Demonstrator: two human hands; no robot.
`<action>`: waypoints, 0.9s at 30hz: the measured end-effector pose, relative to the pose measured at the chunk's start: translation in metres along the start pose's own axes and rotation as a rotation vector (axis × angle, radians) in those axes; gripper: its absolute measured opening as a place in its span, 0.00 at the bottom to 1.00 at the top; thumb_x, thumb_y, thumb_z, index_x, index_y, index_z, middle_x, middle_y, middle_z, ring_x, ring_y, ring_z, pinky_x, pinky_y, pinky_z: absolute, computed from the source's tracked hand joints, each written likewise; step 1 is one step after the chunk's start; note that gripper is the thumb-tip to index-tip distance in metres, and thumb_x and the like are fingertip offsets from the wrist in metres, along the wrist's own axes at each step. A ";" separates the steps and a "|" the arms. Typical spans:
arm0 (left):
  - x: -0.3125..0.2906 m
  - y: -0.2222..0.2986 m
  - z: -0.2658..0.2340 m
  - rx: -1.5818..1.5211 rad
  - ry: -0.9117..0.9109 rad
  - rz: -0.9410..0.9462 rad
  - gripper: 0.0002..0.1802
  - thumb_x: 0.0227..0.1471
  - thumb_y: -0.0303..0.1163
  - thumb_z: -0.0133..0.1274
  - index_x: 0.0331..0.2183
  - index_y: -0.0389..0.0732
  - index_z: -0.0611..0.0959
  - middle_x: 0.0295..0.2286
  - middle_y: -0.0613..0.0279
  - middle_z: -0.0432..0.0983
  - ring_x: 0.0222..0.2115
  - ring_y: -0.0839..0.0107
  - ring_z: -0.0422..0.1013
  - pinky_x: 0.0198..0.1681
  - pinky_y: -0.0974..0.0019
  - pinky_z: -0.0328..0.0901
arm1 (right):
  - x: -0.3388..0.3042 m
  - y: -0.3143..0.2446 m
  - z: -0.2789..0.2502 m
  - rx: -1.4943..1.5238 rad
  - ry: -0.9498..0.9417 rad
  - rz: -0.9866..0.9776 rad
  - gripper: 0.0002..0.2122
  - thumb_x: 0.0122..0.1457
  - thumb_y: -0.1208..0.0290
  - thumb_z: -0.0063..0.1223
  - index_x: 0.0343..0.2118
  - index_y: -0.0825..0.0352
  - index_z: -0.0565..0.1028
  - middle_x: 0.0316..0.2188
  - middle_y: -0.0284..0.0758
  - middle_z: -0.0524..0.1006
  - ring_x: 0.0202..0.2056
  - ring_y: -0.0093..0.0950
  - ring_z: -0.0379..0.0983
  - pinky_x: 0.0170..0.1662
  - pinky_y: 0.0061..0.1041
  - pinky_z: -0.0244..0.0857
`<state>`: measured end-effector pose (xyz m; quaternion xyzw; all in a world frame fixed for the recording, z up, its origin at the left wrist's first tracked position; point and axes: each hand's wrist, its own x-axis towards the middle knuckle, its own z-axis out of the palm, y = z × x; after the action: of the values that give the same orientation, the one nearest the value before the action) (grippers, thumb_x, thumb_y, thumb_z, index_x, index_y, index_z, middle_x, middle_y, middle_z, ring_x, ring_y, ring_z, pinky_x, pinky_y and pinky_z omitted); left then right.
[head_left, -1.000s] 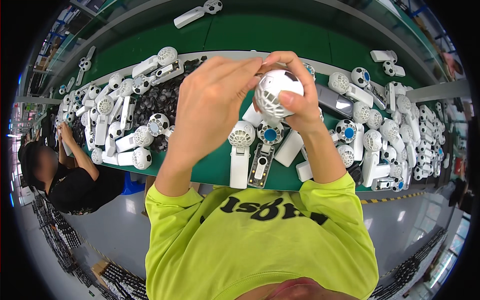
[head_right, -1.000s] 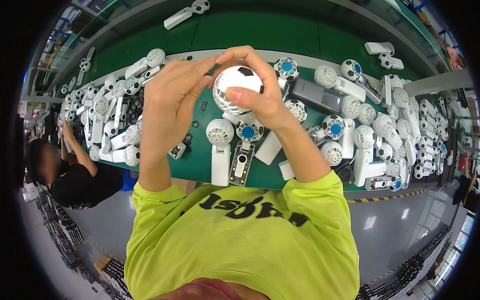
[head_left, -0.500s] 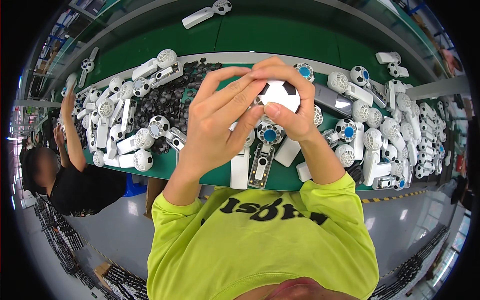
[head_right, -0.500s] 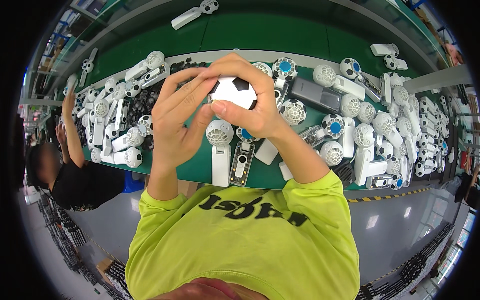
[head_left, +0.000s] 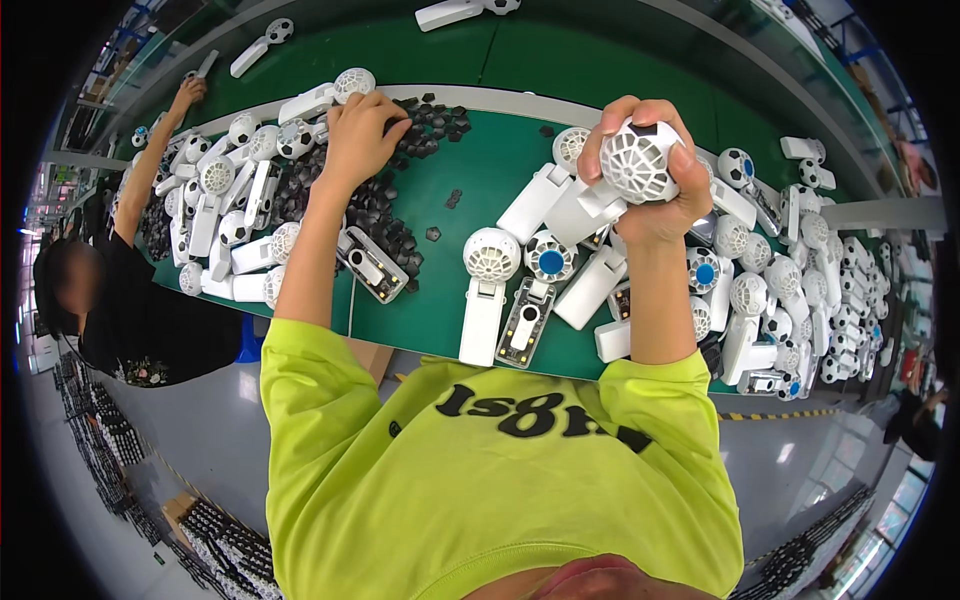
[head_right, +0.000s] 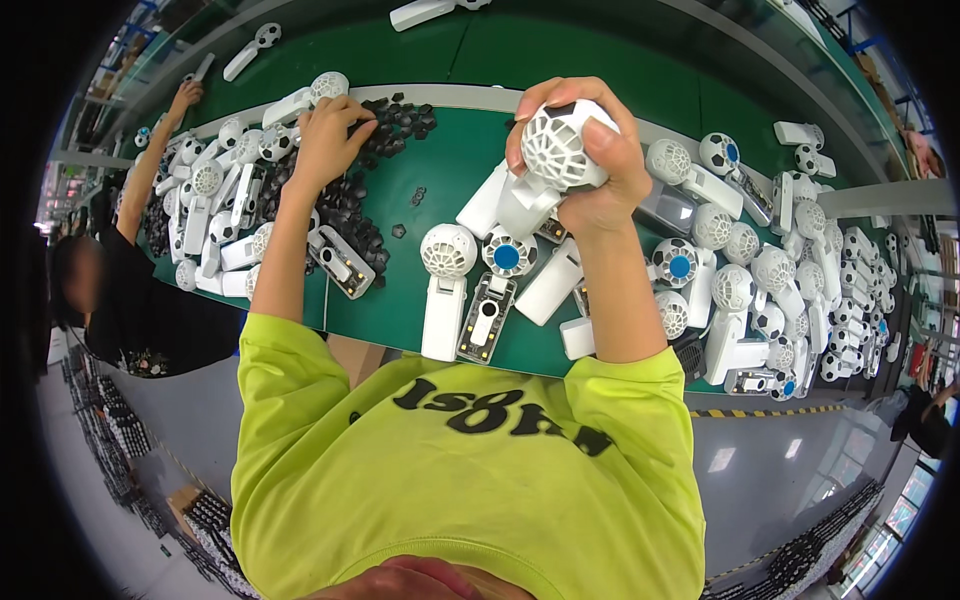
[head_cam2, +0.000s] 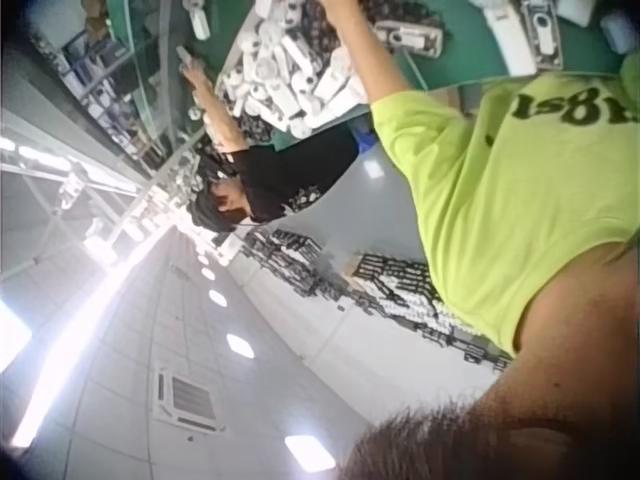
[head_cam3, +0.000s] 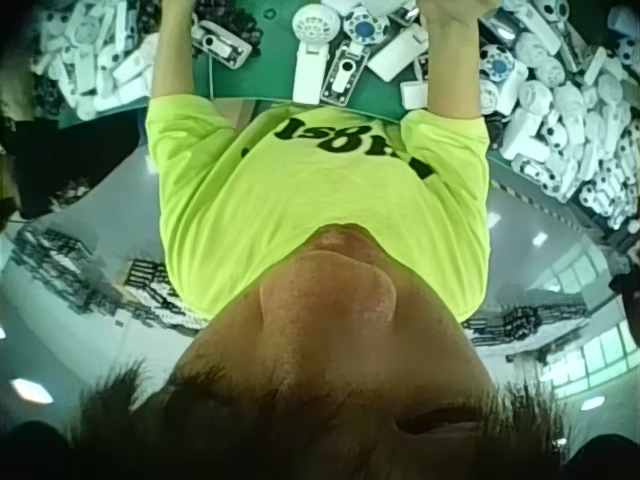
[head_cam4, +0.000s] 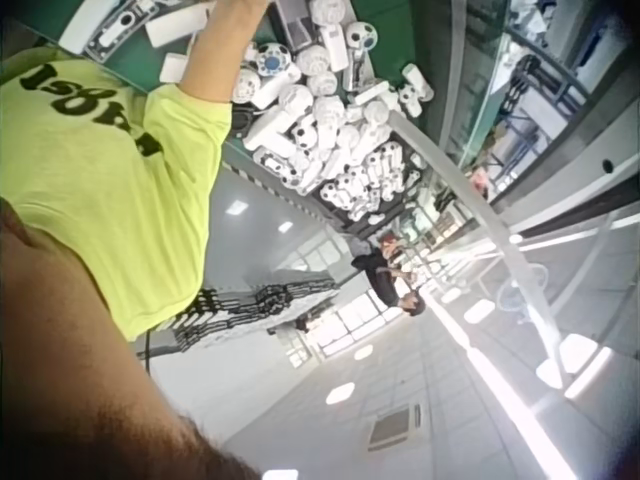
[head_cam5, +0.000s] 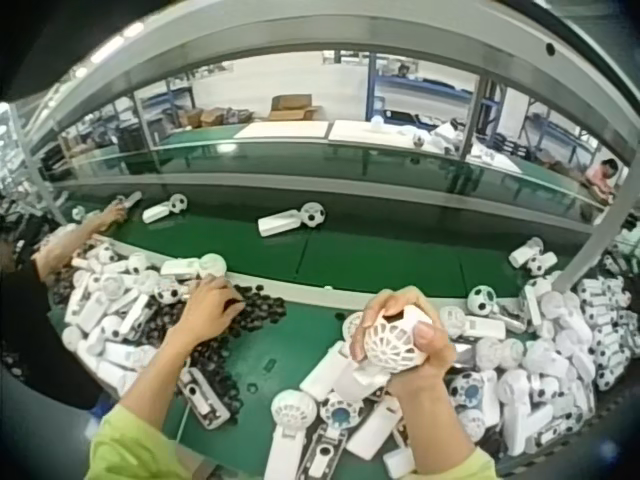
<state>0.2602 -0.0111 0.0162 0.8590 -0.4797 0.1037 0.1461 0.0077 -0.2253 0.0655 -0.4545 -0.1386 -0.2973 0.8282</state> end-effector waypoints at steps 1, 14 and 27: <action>0.005 0.000 0.006 -0.002 -0.017 0.021 0.08 0.46 0.32 0.62 0.32 0.43 0.84 0.35 0.66 0.76 0.42 0.61 0.69 0.48 0.57 0.55 | 0.001 0.000 -0.003 0.122 0.003 0.021 0.20 0.51 0.54 0.53 0.38 0.68 0.73 0.38 0.44 0.72 0.32 0.37 0.73 0.28 0.29 0.68; 0.016 0.059 -0.027 -0.900 -0.142 -0.185 0.05 0.51 0.26 0.60 0.31 0.34 0.82 0.27 0.62 0.79 0.27 0.76 0.74 0.30 0.68 0.67 | 0.003 0.020 0.011 0.655 0.110 0.007 0.18 0.46 0.55 0.59 0.36 0.63 0.76 0.50 0.41 0.68 0.60 0.40 0.57 0.61 0.52 0.57; -0.025 0.213 -0.058 -1.454 0.425 -0.047 0.09 0.53 0.23 0.57 0.37 0.33 0.85 0.31 0.56 0.83 0.30 0.72 0.79 0.35 0.72 0.72 | -0.005 0.016 0.034 0.162 0.047 -0.301 0.18 0.51 0.52 0.49 0.37 0.61 0.75 0.40 0.35 0.70 0.56 0.35 0.61 0.68 0.49 0.38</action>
<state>0.0630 -0.0768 0.0948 0.5176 -0.3705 -0.0787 0.7672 0.0152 -0.1890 0.0709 -0.3532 -0.2094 -0.4163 0.8112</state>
